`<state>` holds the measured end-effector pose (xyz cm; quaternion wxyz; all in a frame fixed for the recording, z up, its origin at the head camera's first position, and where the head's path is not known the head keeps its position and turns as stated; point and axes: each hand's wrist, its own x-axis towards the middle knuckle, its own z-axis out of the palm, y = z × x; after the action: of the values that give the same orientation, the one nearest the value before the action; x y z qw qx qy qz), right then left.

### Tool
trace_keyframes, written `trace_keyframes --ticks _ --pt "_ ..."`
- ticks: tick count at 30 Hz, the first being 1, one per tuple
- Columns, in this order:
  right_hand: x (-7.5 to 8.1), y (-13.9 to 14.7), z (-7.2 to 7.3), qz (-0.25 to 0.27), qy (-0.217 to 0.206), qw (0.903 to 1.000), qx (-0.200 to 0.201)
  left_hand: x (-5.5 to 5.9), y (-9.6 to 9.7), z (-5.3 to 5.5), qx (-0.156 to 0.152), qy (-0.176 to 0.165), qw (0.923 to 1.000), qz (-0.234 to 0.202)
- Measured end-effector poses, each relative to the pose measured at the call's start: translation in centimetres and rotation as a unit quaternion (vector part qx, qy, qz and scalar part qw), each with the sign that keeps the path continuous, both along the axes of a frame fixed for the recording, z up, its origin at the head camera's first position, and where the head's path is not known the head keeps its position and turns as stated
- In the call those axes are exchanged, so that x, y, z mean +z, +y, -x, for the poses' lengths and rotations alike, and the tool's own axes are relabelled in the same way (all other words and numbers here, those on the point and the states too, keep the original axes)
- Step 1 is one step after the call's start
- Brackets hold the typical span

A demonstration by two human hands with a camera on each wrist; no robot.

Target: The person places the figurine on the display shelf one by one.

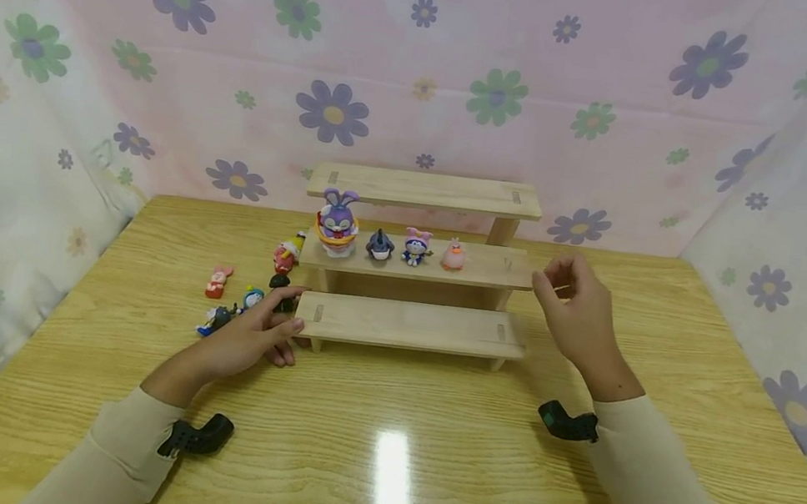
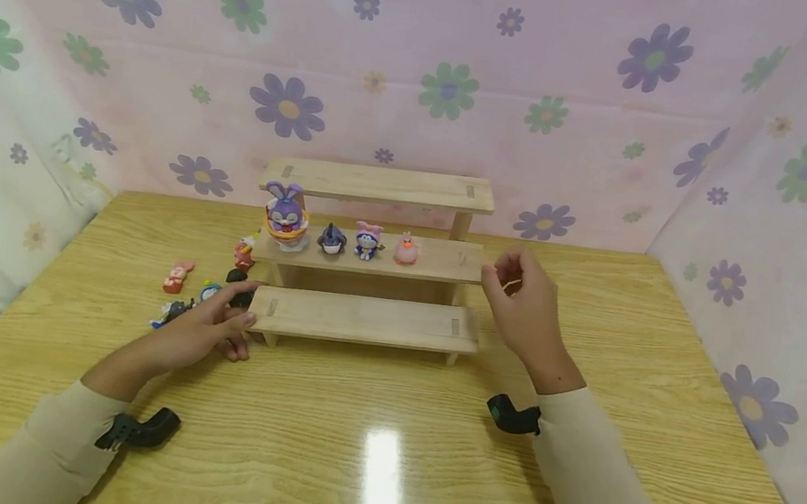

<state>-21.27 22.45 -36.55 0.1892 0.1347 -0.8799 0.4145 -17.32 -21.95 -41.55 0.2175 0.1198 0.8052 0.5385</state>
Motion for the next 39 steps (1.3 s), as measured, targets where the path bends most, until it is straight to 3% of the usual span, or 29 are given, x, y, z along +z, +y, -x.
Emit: trace_keyframes --ticks 2,4,6,10,13,17,21,34,37,39 --pt "-0.1 1.0 -0.2 -0.012 -0.058 0.9982 0.015 0.0 0.0 0.0 0.001 -0.001 1.0 0.0" --pt "-0.4 2.1 -0.1 -0.015 -0.135 0.9893 0.052 0.1 0.0 0.0 0.001 -0.003 1.0 -0.001" --pt "-1.0 2.9 0.1 -0.013 -0.226 0.9684 0.104 0.1 -0.1 0.0 0.003 -0.004 1.0 0.0" --pt "-2.4 3.7 0.5 0.001 -0.366 0.913 0.18 0.1 -0.2 0.1 0.002 -0.004 1.0 0.001" --pt "-3.1 3.9 0.7 0.027 -0.42 0.8818 0.213 0.1 -0.1 0.2 0.0 -0.001 1.0 0.0" --pt "-3.9 4.4 0.9 0.066 -0.453 0.8553 0.243 0.2 -0.1 0.4 -0.001 -0.002 1.0 0.001" --pt "-4.6 4.8 1.2 0.082 -0.453 0.8493 0.258 0.4 -0.1 0.4 -0.004 -0.004 1.0 0.0" --pt "-5.1 5.0 1.3 0.079 -0.443 0.8493 0.277 0.9 0.0 0.1 0.002 -0.007 1.0 0.002" --pt "-5.2 5.0 1.4 0.08 -0.441 0.8493 0.279 1.6 -0.1 0.0 0.018 0.009 0.9997 0.016" --pt "-5.2 5.0 1.5 0.081 -0.439 0.8499 0.279 2.2 -0.2 -0.1 0.043 0.038 0.998 0.028"
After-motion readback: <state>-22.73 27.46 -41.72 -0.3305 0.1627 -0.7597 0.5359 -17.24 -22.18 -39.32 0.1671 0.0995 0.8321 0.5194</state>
